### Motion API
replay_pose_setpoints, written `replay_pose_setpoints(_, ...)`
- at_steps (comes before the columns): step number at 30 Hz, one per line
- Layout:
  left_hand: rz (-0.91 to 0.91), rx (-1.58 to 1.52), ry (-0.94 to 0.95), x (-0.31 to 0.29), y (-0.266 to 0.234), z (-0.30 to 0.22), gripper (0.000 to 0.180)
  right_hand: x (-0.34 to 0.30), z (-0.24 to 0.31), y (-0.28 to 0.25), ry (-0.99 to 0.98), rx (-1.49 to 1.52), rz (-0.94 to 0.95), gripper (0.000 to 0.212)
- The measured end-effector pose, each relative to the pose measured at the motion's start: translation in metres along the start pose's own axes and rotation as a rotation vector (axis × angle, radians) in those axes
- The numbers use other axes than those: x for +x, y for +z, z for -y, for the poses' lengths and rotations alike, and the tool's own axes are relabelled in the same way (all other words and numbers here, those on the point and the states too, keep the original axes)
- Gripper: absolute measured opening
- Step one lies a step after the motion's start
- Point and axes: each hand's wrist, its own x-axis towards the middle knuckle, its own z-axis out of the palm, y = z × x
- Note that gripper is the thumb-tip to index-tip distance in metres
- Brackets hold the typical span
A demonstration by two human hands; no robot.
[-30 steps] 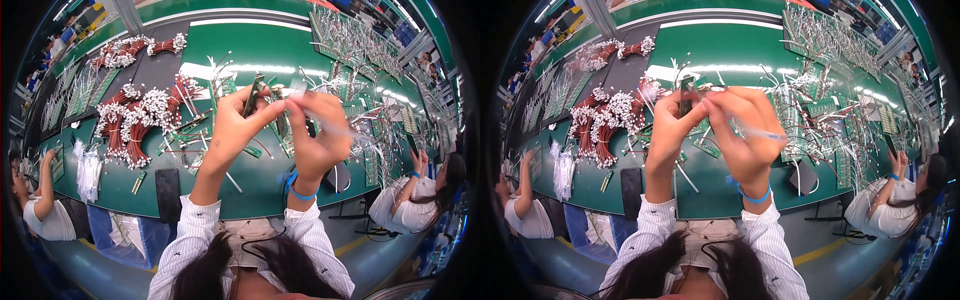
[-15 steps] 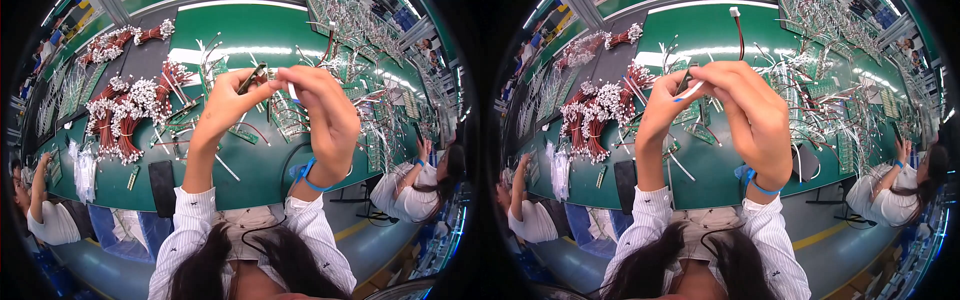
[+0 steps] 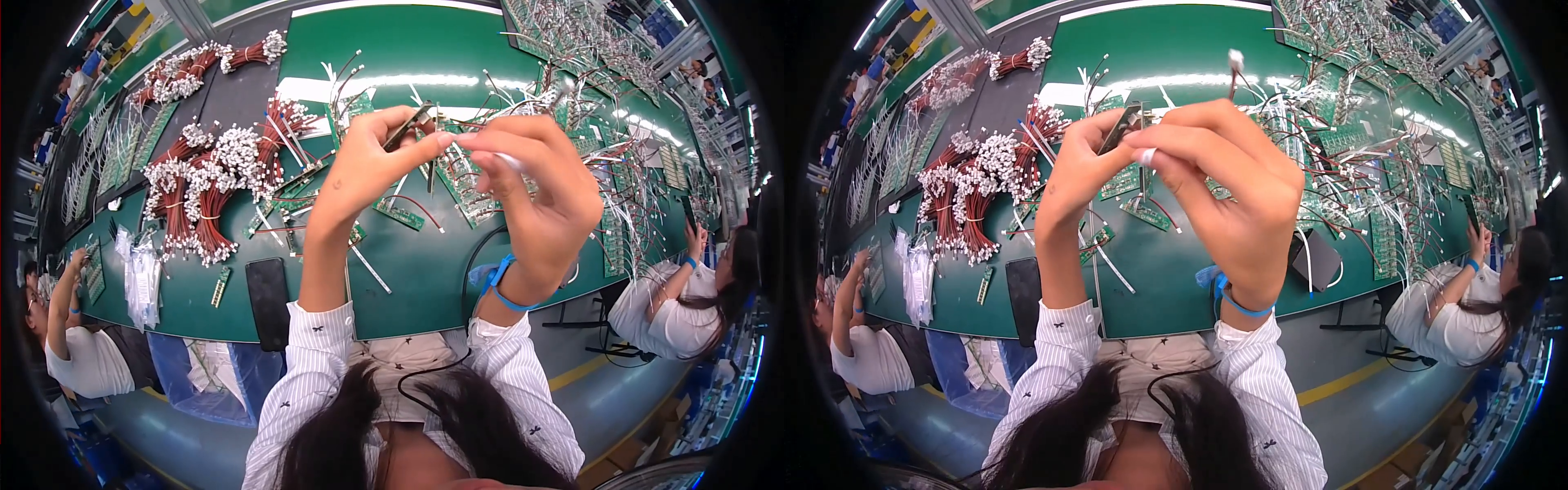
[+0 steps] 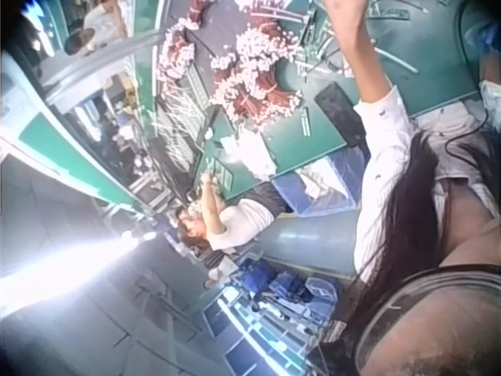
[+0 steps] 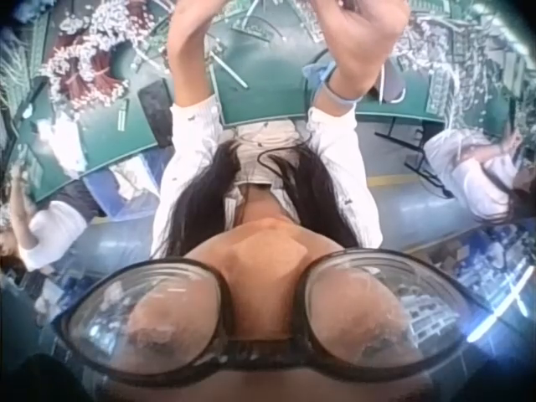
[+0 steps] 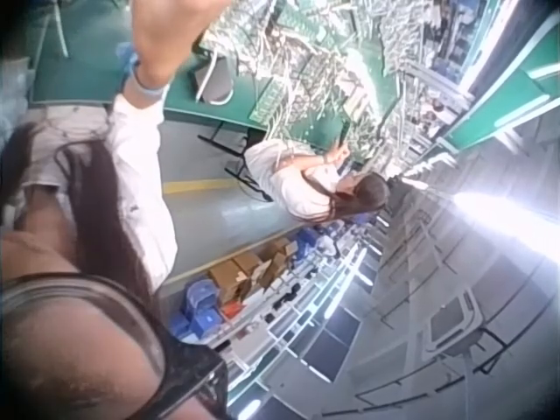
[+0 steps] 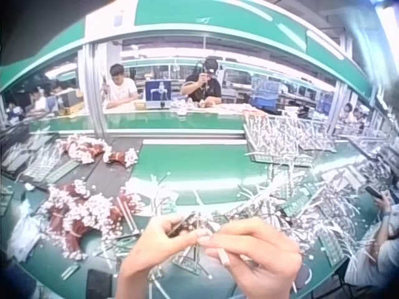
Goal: The person assembles electronic components by hand, connecting wire harnesses to printed circuit boards.
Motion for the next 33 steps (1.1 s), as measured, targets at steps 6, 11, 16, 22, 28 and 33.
replay_pose_setpoints(6, 0.063, 0.052, 0.011, -0.002, 0.003, -0.006, 0.026, 0.004, -0.018, 0.005, -0.364, -0.039, -0.134, 0.009)
replay_pose_setpoints(11, 0.095, -0.360, -0.045, -0.002, 0.008, -0.008, 0.033, 0.002, -0.019, 0.006, 0.065, 0.978, -0.200, 0.027)
replay_pose_setpoints(16, 0.176, -0.648, 0.018, -0.006, 0.004, -0.016, 0.033, 0.006, -0.029, -0.008, 0.077, 0.852, -0.250, 0.026)
replay_pose_setpoints(22, 0.052, -0.630, 0.011, -0.021, 0.010, -0.034, 0.029, 0.004, -0.010, 0.001, 0.139, 0.413, -0.258, 0.025)
replay_pose_setpoints(28, 0.059, -0.613, 0.108, -0.025, 0.009, -0.034, 0.027, 0.001, -0.008, 0.006, 0.167, 0.432, -0.195, 0.018)
replay_pose_setpoints(33, -0.088, -0.254, 0.295, -0.031, 0.020, -0.036, 0.024, 0.000, -0.003, 0.018, 0.173, 0.262, -0.275, 0.006)
